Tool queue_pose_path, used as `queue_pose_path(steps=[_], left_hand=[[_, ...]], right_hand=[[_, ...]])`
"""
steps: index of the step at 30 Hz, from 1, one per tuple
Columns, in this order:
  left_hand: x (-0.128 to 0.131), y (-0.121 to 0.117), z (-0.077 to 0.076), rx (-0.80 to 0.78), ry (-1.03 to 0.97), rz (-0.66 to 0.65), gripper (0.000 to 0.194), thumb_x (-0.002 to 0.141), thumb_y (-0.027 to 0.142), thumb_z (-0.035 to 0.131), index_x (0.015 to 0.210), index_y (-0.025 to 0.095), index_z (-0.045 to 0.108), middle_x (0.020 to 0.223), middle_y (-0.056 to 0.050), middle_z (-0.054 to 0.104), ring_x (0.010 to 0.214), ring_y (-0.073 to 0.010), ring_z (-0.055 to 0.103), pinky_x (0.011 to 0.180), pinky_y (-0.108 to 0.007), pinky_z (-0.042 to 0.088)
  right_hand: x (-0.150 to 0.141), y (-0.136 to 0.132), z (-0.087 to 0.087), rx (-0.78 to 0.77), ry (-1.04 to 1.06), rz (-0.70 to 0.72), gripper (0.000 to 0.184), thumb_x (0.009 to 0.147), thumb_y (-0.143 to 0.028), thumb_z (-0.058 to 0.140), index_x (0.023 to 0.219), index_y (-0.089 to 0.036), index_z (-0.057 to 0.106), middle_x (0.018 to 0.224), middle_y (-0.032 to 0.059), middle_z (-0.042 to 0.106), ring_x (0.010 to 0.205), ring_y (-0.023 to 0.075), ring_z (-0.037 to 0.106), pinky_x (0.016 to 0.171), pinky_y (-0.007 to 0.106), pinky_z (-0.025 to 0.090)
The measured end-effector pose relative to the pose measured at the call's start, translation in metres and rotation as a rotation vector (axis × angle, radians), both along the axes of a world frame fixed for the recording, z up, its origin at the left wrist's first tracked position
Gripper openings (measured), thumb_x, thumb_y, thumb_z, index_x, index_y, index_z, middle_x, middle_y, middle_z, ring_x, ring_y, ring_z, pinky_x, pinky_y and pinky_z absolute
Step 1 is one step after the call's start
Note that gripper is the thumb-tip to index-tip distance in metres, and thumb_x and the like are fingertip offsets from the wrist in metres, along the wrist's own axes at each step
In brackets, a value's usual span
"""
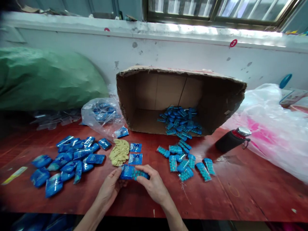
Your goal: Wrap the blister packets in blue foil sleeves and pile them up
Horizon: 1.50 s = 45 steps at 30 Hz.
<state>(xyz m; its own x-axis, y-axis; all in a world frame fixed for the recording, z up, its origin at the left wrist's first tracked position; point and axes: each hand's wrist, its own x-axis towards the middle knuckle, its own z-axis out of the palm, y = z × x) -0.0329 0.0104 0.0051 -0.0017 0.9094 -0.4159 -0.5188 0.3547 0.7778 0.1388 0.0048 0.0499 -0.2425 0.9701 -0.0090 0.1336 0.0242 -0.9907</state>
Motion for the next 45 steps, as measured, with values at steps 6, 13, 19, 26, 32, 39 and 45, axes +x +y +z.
queue_pose_path(steps=[6, 13, 19, 26, 32, 39, 45], left_hand=[[0.007, 0.003, -0.001, 0.016, 0.05, 0.01, 0.026, 0.061, 0.036, 0.069, 0.061, 0.014, 0.054, 0.047, 0.004, 0.055, 0.042, -0.0082, 0.049, 0.043, -0.02, 0.041], [0.021, 0.0, 0.003, -0.255, -0.245, 0.008, 0.021, 0.069, 0.031, 0.063, 0.08, 0.014, 0.059, 0.065, -0.004, 0.067, 0.058, -0.0137, 0.061, 0.058, -0.026, 0.049], [0.019, -0.003, 0.008, -0.233, -0.223, -0.037, 0.016, 0.069, 0.024, 0.063, 0.081, 0.014, 0.06, 0.067, -0.003, 0.068, 0.058, -0.015, 0.062, 0.057, -0.028, 0.05], [0.013, -0.002, 0.011, -0.235, -0.235, -0.125, 0.013, 0.072, 0.02, 0.06, 0.083, 0.014, 0.059, 0.075, -0.006, 0.07, 0.066, -0.0158, 0.064, 0.065, -0.03, 0.05], [0.01, 0.003, 0.019, -0.195, -0.12, -0.157, 0.016, 0.07, 0.028, 0.062, 0.076, 0.014, 0.058, 0.068, -0.006, 0.069, 0.065, -0.0173, 0.064, 0.062, -0.029, 0.049], [0.005, 0.003, 0.021, -0.186, -0.23, -0.245, 0.015, 0.074, 0.021, 0.058, 0.086, 0.013, 0.062, 0.074, -0.006, 0.069, 0.069, -0.0156, 0.064, 0.063, -0.025, 0.05], [0.003, 0.0, 0.01, -0.134, -0.361, -0.347, 0.018, 0.074, 0.019, 0.056, 0.09, 0.013, 0.063, 0.078, -0.008, 0.069, 0.076, -0.0189, 0.065, 0.065, -0.028, 0.05]], right_hand=[[-0.016, -0.002, -0.018, -0.239, 0.139, -0.128, 0.033, 0.073, -0.029, 0.056, 0.104, -0.018, 0.053, 0.07, -0.0021, 0.059, 0.049, 0.0099, 0.051, 0.044, 0.02, 0.041], [-0.033, -0.011, -0.03, 0.123, -0.09, -0.306, 0.024, 0.075, -0.021, 0.054, 0.1, -0.021, 0.057, 0.096, 0.0041, 0.06, 0.09, 0.019, 0.056, 0.082, 0.031, 0.043], [-0.021, -0.011, -0.018, 0.116, 0.026, 0.026, 0.037, 0.082, -0.018, 0.045, 0.117, -0.025, 0.051, 0.114, 0.0035, 0.055, 0.107, 0.017, 0.05, 0.094, 0.031, 0.037], [-0.02, -0.007, -0.031, -0.052, 0.235, -0.092, 0.034, 0.075, -0.021, 0.056, 0.109, -0.021, 0.055, 0.102, 0.0037, 0.061, 0.093, 0.0186, 0.056, 0.083, 0.031, 0.044], [-0.027, -0.017, -0.028, 0.072, 0.051, -0.197, 0.035, 0.076, -0.02, 0.054, 0.11, -0.021, 0.053, 0.089, 0.0026, 0.06, 0.078, 0.0151, 0.057, 0.073, 0.027, 0.047], [-0.021, -0.016, -0.027, 0.125, 0.106, -0.123, 0.051, 0.07, -0.017, 0.063, 0.118, -0.03, 0.048, 0.108, 0.0015, 0.054, 0.101, 0.0177, 0.051, 0.092, 0.032, 0.039], [-0.014, -0.007, -0.034, -0.12, 0.465, 0.14, 0.066, 0.063, -0.019, 0.069, 0.123, -0.032, 0.043, 0.126, 0.003, 0.047, 0.113, 0.0218, 0.046, 0.086, 0.035, 0.043]])
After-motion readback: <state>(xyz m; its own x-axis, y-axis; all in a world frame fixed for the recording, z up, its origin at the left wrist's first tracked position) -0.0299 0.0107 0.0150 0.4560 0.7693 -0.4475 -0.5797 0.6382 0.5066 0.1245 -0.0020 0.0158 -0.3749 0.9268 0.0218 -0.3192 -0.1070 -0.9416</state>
